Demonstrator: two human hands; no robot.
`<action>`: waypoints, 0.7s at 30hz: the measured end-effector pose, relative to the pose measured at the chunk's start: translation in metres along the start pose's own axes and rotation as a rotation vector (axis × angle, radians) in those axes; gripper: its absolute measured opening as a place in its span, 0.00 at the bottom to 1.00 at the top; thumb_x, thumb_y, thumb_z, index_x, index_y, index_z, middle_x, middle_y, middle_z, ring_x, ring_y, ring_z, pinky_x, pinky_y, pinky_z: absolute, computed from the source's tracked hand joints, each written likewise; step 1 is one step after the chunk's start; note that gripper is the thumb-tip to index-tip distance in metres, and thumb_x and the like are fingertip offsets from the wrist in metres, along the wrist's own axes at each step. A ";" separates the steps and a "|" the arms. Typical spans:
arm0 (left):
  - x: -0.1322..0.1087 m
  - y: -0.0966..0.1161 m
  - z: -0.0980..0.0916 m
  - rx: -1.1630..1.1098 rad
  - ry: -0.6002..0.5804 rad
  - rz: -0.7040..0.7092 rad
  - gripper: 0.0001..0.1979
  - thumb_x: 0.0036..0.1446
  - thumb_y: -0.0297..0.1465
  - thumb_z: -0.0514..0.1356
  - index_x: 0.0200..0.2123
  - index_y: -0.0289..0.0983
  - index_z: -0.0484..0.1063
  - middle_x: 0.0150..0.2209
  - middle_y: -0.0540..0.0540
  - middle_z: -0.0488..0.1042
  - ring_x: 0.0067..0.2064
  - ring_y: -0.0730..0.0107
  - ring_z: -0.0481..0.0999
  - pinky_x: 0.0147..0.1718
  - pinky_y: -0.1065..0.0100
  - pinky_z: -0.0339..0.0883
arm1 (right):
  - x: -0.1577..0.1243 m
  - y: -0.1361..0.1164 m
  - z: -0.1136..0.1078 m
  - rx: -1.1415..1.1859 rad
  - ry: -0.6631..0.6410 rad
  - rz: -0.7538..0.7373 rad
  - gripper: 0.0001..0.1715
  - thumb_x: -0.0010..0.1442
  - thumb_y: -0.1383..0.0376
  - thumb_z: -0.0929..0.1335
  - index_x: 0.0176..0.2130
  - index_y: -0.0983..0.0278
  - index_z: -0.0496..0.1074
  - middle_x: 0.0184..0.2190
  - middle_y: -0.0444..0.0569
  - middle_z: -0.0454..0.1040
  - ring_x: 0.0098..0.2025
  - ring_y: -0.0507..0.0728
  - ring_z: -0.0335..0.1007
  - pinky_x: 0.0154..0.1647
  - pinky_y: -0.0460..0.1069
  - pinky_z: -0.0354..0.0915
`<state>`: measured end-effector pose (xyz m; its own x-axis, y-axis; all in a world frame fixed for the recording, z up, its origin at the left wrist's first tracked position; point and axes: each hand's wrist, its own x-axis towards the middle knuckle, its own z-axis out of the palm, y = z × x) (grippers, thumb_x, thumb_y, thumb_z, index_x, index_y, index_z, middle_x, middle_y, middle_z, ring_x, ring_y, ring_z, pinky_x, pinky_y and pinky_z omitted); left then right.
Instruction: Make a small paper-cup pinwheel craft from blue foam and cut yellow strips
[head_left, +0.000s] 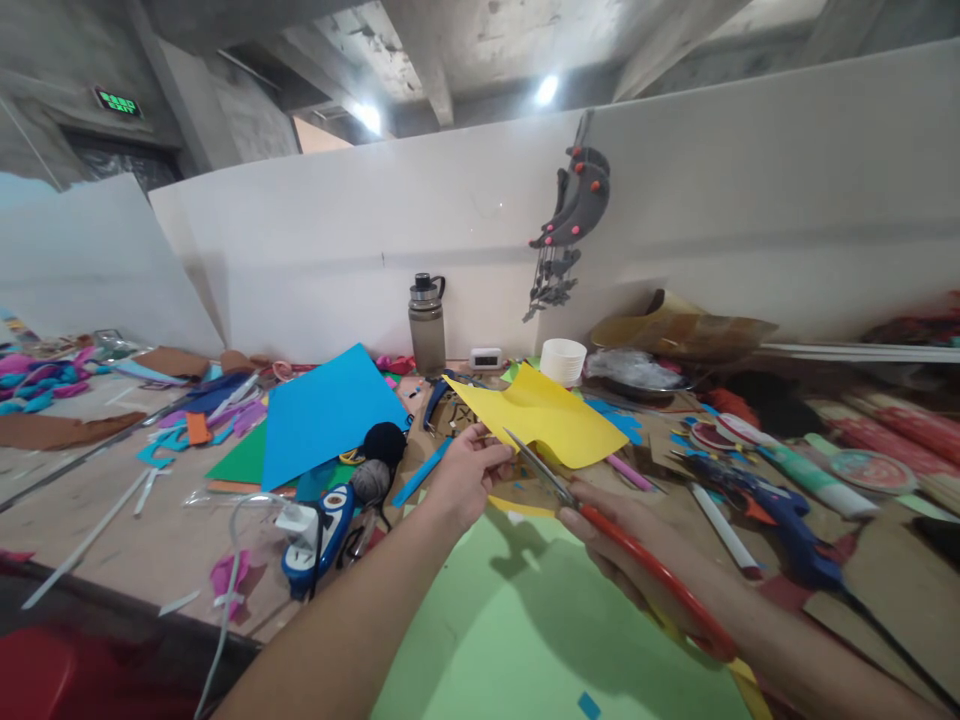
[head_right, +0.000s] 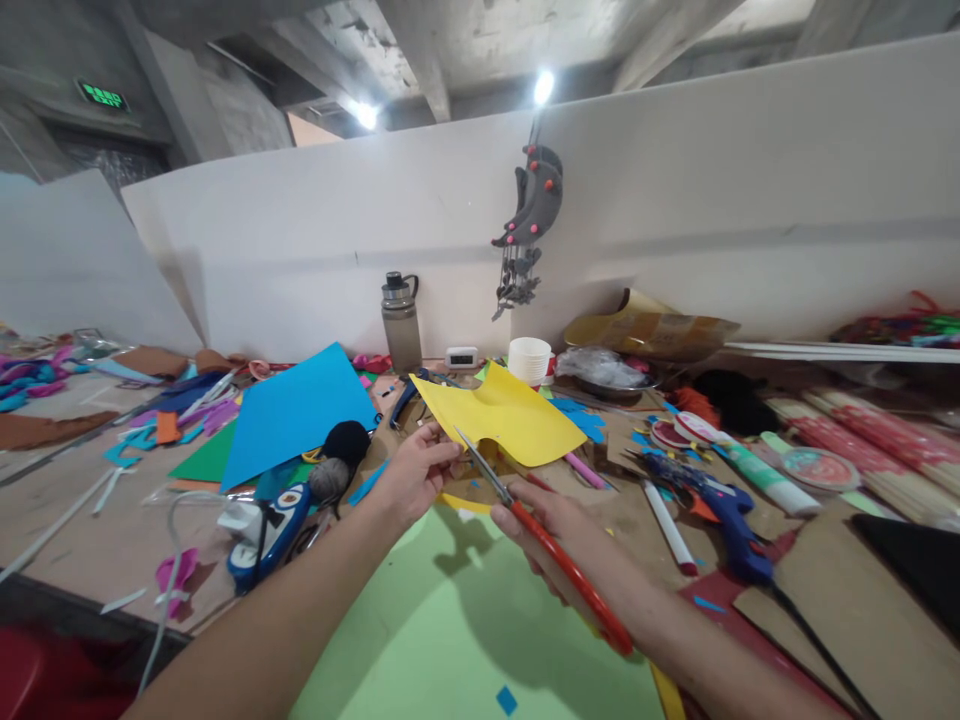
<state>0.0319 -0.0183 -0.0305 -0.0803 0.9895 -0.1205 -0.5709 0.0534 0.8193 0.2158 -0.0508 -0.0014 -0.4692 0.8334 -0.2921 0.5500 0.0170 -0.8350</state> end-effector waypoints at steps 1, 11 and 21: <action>0.000 0.000 0.000 -0.003 0.005 -0.002 0.20 0.35 0.21 0.67 0.35 0.34 0.68 0.27 0.49 0.74 0.23 0.78 0.69 0.22 0.75 0.60 | 0.000 0.001 0.000 -0.003 0.008 -0.023 0.18 0.52 0.48 0.65 0.34 0.59 0.64 0.15 0.38 0.59 0.13 0.47 0.53 0.11 0.42 0.52; 0.000 -0.001 -0.001 -0.007 -0.004 -0.016 0.22 0.34 0.21 0.68 0.37 0.35 0.68 0.30 0.47 0.75 0.25 0.77 0.71 0.24 0.75 0.61 | 0.001 0.003 -0.006 -0.006 0.011 -0.111 0.23 0.51 0.47 0.67 0.41 0.59 0.68 0.19 0.43 0.65 0.21 0.53 0.63 0.15 0.45 0.60; -0.002 -0.002 0.000 -0.020 -0.033 -0.001 0.21 0.35 0.22 0.68 0.36 0.34 0.68 0.30 0.48 0.75 0.25 0.78 0.71 0.24 0.74 0.62 | -0.001 0.001 -0.002 0.059 0.148 -0.156 0.17 0.49 0.51 0.70 0.34 0.60 0.71 0.22 0.43 0.68 0.18 0.50 0.62 0.14 0.42 0.59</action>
<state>0.0333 -0.0204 -0.0313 -0.0531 0.9934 -0.1021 -0.5872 0.0517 0.8078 0.2182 -0.0506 -0.0006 -0.4364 0.8953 -0.0892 0.4354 0.1234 -0.8918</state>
